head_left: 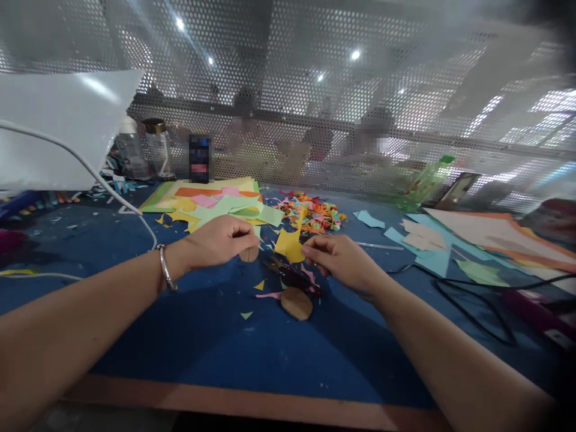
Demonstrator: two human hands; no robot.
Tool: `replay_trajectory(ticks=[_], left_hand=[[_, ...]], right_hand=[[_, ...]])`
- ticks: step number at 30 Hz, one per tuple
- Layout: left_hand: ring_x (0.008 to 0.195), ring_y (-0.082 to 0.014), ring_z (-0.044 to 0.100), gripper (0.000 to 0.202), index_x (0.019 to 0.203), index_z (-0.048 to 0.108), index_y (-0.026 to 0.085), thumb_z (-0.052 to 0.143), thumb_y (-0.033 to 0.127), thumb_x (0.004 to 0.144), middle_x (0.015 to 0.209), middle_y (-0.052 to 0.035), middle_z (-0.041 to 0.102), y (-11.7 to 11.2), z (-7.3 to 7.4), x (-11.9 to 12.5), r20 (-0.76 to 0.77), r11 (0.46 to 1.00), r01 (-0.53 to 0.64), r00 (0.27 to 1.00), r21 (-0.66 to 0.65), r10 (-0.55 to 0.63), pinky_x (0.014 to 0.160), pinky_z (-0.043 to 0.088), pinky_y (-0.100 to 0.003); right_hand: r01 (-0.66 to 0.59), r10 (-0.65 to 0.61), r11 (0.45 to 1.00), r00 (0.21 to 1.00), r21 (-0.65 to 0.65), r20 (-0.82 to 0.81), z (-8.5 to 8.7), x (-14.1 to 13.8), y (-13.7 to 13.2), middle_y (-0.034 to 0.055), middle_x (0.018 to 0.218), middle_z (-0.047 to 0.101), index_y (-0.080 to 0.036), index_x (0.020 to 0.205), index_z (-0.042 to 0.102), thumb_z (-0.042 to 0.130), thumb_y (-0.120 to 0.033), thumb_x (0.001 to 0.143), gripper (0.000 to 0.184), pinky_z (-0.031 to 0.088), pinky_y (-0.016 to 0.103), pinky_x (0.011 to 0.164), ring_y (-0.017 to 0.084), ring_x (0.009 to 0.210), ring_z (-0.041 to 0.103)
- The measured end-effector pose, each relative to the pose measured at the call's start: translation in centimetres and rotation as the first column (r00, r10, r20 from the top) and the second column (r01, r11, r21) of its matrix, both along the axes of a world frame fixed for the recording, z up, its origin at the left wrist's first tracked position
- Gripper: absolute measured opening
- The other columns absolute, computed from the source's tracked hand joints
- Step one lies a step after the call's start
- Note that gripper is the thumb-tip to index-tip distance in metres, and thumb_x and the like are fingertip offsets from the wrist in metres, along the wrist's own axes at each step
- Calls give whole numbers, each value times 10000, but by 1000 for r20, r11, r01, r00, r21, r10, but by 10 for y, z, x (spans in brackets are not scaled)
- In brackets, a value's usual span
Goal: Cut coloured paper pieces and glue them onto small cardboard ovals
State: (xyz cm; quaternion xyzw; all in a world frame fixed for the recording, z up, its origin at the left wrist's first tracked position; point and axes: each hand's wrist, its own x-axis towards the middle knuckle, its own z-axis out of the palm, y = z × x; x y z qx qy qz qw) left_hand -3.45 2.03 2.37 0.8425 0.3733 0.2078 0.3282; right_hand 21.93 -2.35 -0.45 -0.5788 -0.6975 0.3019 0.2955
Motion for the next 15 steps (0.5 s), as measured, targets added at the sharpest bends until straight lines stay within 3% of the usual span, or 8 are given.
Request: replay_trajectory(ticks=[3,5,9,12,15], left_hand=[[595,-133,589,191,703,669,178,551,276,817,630,-4,672,-2,1,-4,-218,992,95,969,-89,-112,609,430,-253],[643,-150,610,132,798,687,181,579,256,787,701,-15,699,-2,-1,-5,-287,998,54,957,16,-47,637,437,-268],[847,-191,634,197,919,702,169,546,225,813,962,-75,707,3,-5,-4,-148,942,-97,978,321,150,780,463,-317],[883,-209,619,246,966,712,157,506,221,850,979,-96,698,11,-9,-3,-92,907,-158,974,391,209,819,471,-352],[939,-237,598,260,974,723,159,497,212,858,979,-103,705,19,-12,-5,-114,875,-166,964,455,242,877,459,-389]], right_hand=[[-8,8,1000,1000,-14,16,-1,2,0,11,666,642,-179,747,603,551,-413,862,266,393,240,488,102,482,491],[-2,2,1000,1000,-17,9,0,0,-1,4,655,629,-175,748,607,557,-412,860,267,380,234,483,97,482,481],[-75,72,995,997,-64,-34,2,-9,-6,-14,622,584,-169,735,617,568,-420,854,282,375,227,480,94,479,470],[-178,175,976,984,-123,-28,2,-18,-9,-8,642,594,-164,749,634,554,-402,870,278,387,232,482,97,476,472],[-226,234,970,968,-88,95,1,-26,-11,10,676,640,-159,785,686,539,-337,888,252,393,242,516,112,518,507]])
